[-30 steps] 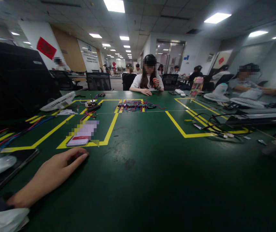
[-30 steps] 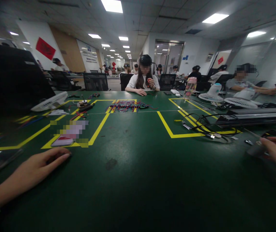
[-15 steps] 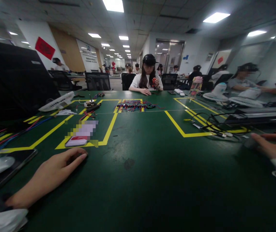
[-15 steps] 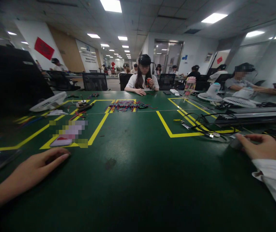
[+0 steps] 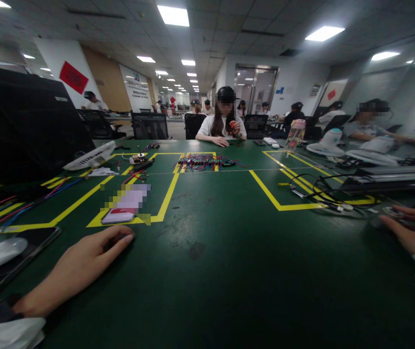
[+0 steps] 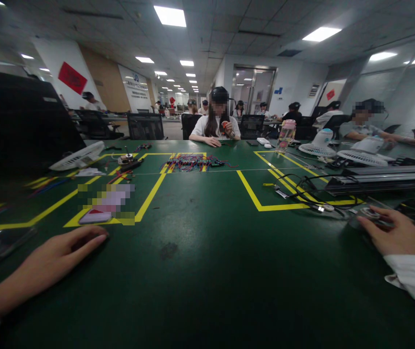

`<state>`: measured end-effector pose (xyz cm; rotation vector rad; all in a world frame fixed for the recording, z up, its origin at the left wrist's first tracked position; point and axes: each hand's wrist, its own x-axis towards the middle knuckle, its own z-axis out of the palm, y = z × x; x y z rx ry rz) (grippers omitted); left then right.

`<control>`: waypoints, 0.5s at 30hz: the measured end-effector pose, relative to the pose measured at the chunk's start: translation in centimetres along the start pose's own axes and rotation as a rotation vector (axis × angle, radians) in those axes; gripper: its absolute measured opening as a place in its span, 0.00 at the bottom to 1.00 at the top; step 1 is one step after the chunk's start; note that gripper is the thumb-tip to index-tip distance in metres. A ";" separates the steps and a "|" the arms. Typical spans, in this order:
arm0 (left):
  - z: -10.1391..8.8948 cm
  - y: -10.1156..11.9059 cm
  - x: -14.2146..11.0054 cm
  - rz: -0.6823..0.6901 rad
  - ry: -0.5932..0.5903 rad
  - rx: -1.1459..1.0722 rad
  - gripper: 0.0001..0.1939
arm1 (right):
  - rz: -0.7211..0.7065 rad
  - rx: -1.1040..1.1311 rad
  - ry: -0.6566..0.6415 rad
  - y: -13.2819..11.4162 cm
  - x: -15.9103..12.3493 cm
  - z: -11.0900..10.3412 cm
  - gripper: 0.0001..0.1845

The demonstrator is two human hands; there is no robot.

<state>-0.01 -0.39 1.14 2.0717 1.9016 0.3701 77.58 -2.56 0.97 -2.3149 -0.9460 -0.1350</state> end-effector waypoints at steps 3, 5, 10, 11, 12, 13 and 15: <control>-0.1 0.3 -0.1 -0.011 0.000 -0.001 0.26 | -0.021 -0.032 0.028 -0.5 0.0 -0.1 0.36; -0.1 0.3 -0.1 -0.005 0.009 -0.003 0.26 | -0.046 -0.053 0.040 -1.0 -0.3 -0.2 0.36; 0.1 0.2 0.2 -0.012 0.033 0.009 0.27 | -0.382 0.238 0.169 -5.2 -4.9 1.0 0.34; 0.1 0.2 0.2 -0.011 0.030 0.014 0.27 | -0.511 0.364 0.160 -6.9 -6.7 1.6 0.33; 0.2 0.3 0.3 -0.012 0.029 0.019 0.27 | -0.633 0.471 0.121 -8.8 -8.9 2.4 0.33; 0.1 0.3 0.3 -0.014 0.028 0.024 0.28 | -0.740 0.546 0.052 -10.8 -11.2 3.1 0.32; 0.1 0.4 0.2 -0.021 0.025 0.028 0.28 | -0.918 0.600 -0.106 -15.1 -16.2 4.4 0.26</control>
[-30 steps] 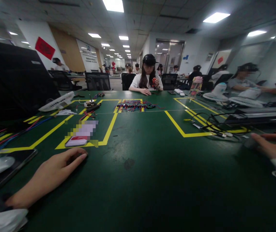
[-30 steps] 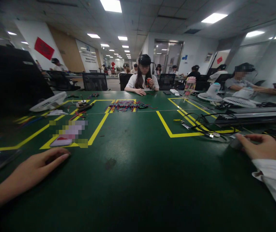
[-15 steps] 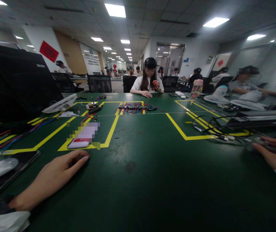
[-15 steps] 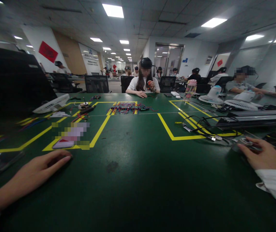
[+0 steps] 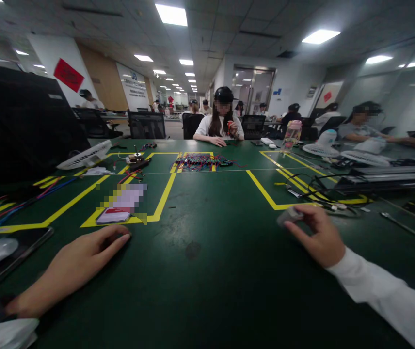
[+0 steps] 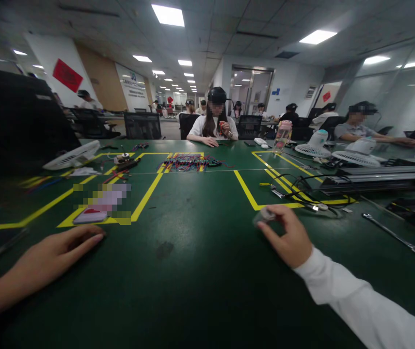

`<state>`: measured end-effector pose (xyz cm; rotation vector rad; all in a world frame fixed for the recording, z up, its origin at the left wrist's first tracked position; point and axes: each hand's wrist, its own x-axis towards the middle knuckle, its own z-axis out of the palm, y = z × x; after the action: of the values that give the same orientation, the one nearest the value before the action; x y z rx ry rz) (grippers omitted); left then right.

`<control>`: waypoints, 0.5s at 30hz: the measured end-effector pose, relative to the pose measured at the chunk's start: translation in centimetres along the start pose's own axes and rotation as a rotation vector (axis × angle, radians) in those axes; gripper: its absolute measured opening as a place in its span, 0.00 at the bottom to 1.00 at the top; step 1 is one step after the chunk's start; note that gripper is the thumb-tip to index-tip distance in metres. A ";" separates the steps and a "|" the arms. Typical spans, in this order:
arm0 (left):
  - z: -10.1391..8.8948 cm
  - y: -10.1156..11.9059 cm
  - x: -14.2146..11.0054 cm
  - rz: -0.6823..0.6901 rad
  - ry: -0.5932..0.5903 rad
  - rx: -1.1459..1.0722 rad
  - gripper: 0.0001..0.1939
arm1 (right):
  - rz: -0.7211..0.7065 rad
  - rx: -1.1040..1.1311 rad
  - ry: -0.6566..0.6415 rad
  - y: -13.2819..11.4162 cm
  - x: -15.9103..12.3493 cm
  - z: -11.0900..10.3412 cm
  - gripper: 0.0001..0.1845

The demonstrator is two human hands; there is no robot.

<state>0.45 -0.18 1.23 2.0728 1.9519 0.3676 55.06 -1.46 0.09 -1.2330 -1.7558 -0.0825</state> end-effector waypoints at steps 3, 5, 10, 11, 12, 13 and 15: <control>-0.1 0.1 -0.1 -0.005 -0.004 -0.006 0.28 | -0.235 0.230 -0.183 -6.8 0.2 5.6 0.19; -0.2 0.0 -0.2 -0.004 -0.011 -0.015 0.27 | -0.324 0.375 -0.257 -10.0 0.4 7.9 0.19; -0.2 -0.2 -0.2 0.011 -0.039 -0.022 0.26 | -0.263 0.420 -0.416 -12.6 0.4 9.3 0.22; -0.2 -0.3 -0.2 0.010 -0.038 -0.019 0.26 | -0.232 0.412 -0.417 -12.6 0.5 9.1 0.26; -0.1 -0.3 -0.2 0.009 -0.036 -0.017 0.26 | -0.202 0.410 -0.400 -12.6 0.7 8.9 0.28; -0.1 -0.3 -0.1 0.008 -0.035 -0.014 0.26 | -0.176 0.416 -0.378 -12.7 1.0 8.6 0.28; -0.1 -0.3 -0.1 0.005 -0.036 -0.012 0.26 | -0.156 0.434 -0.354 -13.0 1.9 8.2 0.21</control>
<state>0.09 -0.27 1.17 2.0621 1.9201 0.3404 39.77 -2.12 2.61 -0.8266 -2.0343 0.4297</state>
